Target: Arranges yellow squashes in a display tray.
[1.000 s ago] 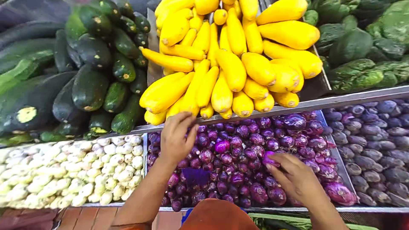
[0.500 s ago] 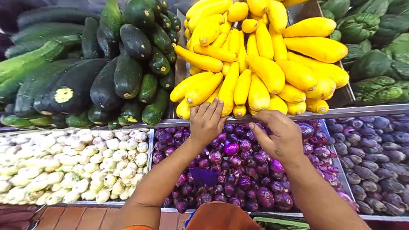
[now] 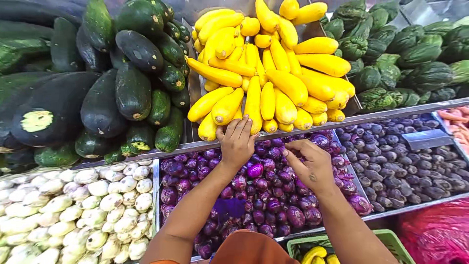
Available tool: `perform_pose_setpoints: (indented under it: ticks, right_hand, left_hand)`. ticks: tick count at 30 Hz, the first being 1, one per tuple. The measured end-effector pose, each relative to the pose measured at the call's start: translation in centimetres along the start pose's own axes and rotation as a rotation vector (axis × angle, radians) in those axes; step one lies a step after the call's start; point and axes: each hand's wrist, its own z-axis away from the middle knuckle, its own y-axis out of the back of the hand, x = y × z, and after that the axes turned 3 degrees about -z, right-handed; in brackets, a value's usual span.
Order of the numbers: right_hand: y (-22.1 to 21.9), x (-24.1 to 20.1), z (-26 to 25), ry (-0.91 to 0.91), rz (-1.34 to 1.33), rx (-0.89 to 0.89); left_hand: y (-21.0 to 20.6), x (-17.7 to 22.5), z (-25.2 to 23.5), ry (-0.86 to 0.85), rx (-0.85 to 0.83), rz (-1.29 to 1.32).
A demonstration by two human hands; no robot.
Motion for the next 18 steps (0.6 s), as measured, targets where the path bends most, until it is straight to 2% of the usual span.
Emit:
perform_pose_setpoints:
  ticks: [2,3,6,8,10,14,18]
  right_hand:
    - [-1.0,-0.6,0.3,-0.106,-0.099,-0.022]
    - [-1.7,-1.1,0.1,-0.217,-0.198,-0.051]
    - [-3.6,-3.1,-2.3,-0.649,-0.663,-0.181]
    - [-5.3,-4.1,-4.5,-0.807,-0.94,-0.169]
    - [-6.6,-5.4,-6.1,-0.879,-1.003,-0.108]
    - [-8.5,-6.9,-6.7,-0.951,-0.931,0.044]
    - [-10.0,-8.1,-7.2,-1.02,-1.09,0.205]
  left_hand:
    - [-0.2,0.0,0.0,0.01,0.025,0.015]
    - [-0.2,0.0,0.0,0.016,0.036,0.02]
    - [-0.1,0.2,0.0,0.037,0.094,0.07]
    - [0.5,0.5,0.2,0.057,0.113,0.112]
    - [1.6,0.7,0.4,0.078,0.095,0.144]
    - [4.2,0.6,1.7,0.018,0.082,0.388]
    - [5.4,0.3,3.2,0.005,0.001,0.573]
